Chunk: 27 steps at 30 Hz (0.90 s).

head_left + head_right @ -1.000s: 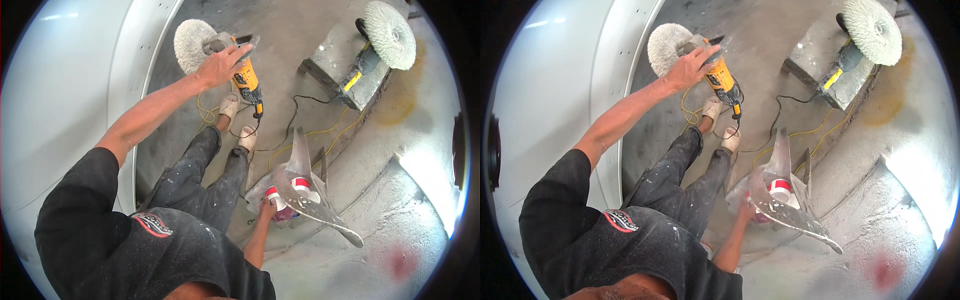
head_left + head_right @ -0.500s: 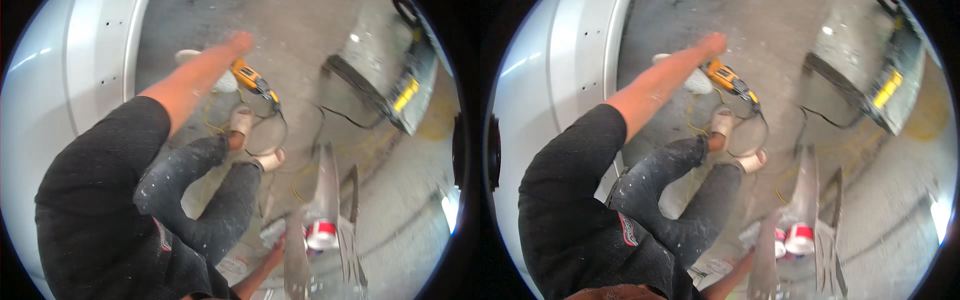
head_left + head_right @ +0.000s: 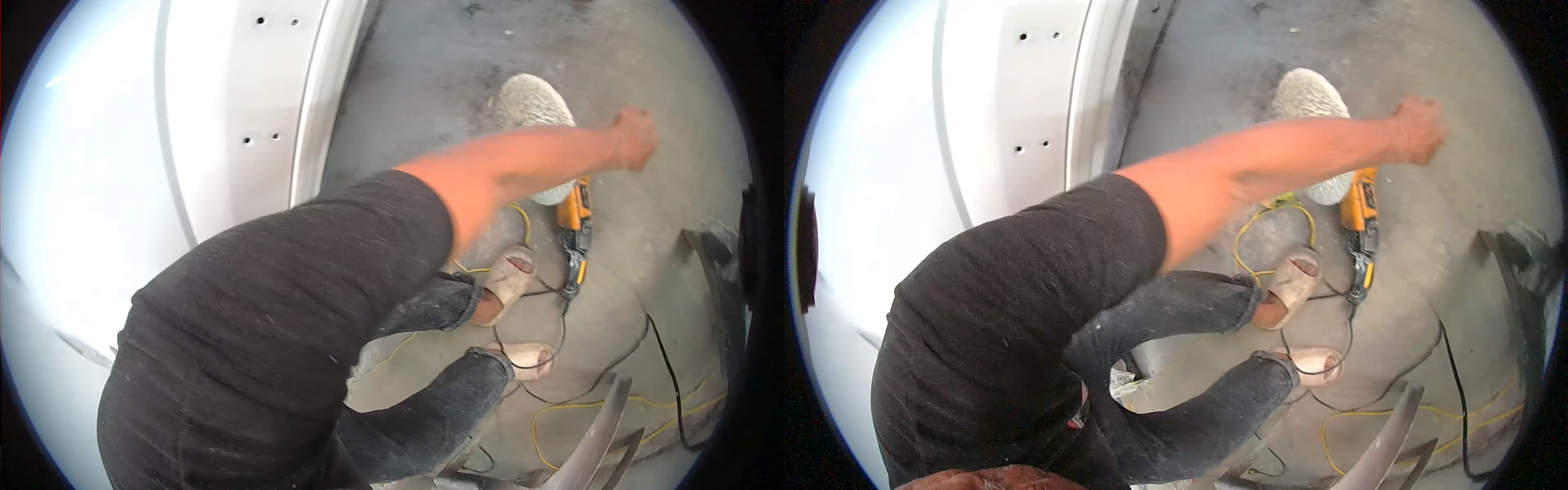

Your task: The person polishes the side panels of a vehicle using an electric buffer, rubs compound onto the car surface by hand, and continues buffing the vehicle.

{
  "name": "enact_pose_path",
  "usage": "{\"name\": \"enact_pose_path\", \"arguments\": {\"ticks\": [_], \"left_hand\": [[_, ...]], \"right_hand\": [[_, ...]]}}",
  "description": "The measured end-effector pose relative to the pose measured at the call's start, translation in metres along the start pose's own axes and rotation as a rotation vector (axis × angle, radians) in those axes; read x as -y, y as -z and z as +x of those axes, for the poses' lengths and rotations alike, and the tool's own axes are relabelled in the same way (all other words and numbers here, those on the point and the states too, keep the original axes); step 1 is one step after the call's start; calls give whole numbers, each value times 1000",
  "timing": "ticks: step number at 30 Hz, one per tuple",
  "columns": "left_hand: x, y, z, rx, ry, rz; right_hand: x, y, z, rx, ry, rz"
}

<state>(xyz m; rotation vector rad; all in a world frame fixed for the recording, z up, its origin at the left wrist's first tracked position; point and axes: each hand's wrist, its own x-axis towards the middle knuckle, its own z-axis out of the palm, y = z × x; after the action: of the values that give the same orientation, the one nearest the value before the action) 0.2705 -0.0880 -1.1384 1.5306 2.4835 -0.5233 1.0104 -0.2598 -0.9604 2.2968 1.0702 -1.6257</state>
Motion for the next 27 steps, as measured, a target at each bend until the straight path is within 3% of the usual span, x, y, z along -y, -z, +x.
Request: {"name": "enact_pose_path", "arguments": {"ticks": [2,4,6,9,12,14,19,22,23,25,26,27], "left_hand": [[22,33,-82,-585,-118,-203],[46,30,-162,-663,478,-570],[41,-46,-183,-391,670,-303],[31,-94,-156,-315,605,-863],[61,-140,-181,-374,74,-412],[88,-114,-215,-472,243,-650],[119,-43,-247,-267,-142,12],[134,-83,-210,253,-226,-54],[132,-82,-201,315,-237,-33],[126,-29,-164,439,-268,12],[133,-42,-133,362,-390,-41],[137,-57,-101,287,-508,-101]], "right_hand": [[29,2,-8,-3,-27,-37],[35,0,-12,3,-12,-37],[38,-2,-19,-22,1,-13],[58,5,-34,-44,-21,-37],[70,26,-51,-100,-21,-33],[79,45,-66,-136,-36,-17],[101,40,-79,-227,-78,0],[120,20,-81,-289,-109,14],[63,74,-66,-38,45,-467],[69,52,-65,-248,-18,-206],[76,47,-63,-341,-49,-82],[67,56,-59,-290,42,-138]]}}
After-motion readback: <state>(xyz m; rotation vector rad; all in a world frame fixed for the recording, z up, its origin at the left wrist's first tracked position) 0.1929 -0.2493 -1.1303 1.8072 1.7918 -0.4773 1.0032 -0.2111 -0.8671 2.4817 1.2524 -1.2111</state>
